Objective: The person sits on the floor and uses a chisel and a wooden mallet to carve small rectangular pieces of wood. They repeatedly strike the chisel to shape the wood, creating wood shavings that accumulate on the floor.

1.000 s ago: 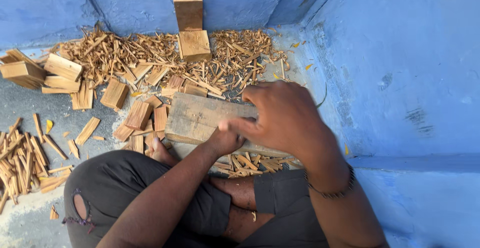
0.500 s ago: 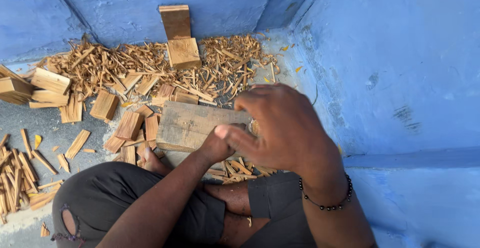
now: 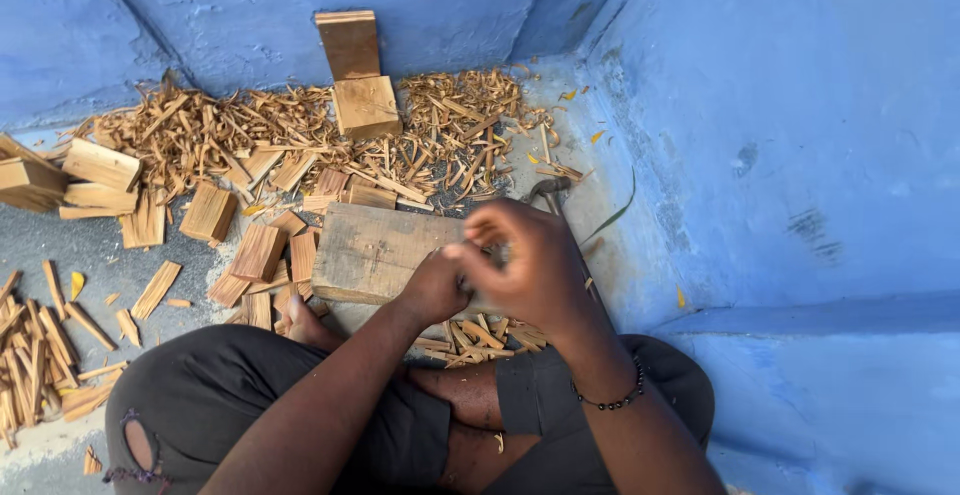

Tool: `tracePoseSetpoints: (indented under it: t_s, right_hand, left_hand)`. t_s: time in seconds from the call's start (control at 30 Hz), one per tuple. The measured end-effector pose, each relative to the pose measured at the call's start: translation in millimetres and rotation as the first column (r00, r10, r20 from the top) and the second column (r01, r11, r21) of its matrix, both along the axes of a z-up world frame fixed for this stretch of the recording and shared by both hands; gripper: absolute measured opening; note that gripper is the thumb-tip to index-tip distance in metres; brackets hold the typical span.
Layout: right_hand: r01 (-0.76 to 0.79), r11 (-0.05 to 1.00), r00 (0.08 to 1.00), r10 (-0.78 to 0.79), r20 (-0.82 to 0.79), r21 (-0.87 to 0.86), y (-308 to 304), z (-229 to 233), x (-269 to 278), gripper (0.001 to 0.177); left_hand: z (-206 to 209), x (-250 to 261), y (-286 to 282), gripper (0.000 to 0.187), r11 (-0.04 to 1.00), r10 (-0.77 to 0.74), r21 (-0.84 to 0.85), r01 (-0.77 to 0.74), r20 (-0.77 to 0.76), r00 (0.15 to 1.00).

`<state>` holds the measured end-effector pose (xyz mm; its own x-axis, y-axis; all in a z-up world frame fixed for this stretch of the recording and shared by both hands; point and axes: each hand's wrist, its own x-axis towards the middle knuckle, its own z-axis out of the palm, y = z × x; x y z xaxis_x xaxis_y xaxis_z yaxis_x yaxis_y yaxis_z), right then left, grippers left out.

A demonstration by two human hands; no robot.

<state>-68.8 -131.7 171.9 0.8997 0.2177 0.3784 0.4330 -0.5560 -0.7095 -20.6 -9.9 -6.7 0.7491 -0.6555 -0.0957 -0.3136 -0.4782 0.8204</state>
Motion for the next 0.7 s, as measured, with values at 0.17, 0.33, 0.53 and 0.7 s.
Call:
tracePoseSetpoints:
  t_s: [0.17, 0.33, 0.53, 0.7]
  right_hand:
    - [0.074, 0.765, 0.997, -0.066, -0.037, 0.64, -25.3, -99.3, -3.8, 0.02]
    - [0.362, 0.57, 0.932, -0.19, -0.31, 0.738, -43.7, -140.1, 8.8, 0.02]
    - [0.271, 0.567, 0.959, -0.226, -0.17, 0.778, -76.4, -107.8, 9.8, 0.023]
    - [0.309, 0.587, 0.941, -0.303, -0.152, 0.748, -85.3, -91.5, 5.9, 0.023]
  left_hand:
    - [6.9, -2.4, 5.2, 0.039, 0.98, 0.084, -0.186, -0.072, 0.059, 0.995]
    - [22.2, -2.1, 5.9, 0.057, 0.977, 0.024, -0.213, -0.012, 0.054, 0.998]
    - [34.0, 0.1, 10.5, 0.081, 0.995, -0.048, -0.09, 0.04, -0.081, 0.996]
    - [27.7, 5.4, 12.7, 0.073, 0.965, -0.112, -0.24, 0.105, -0.017, 0.994]
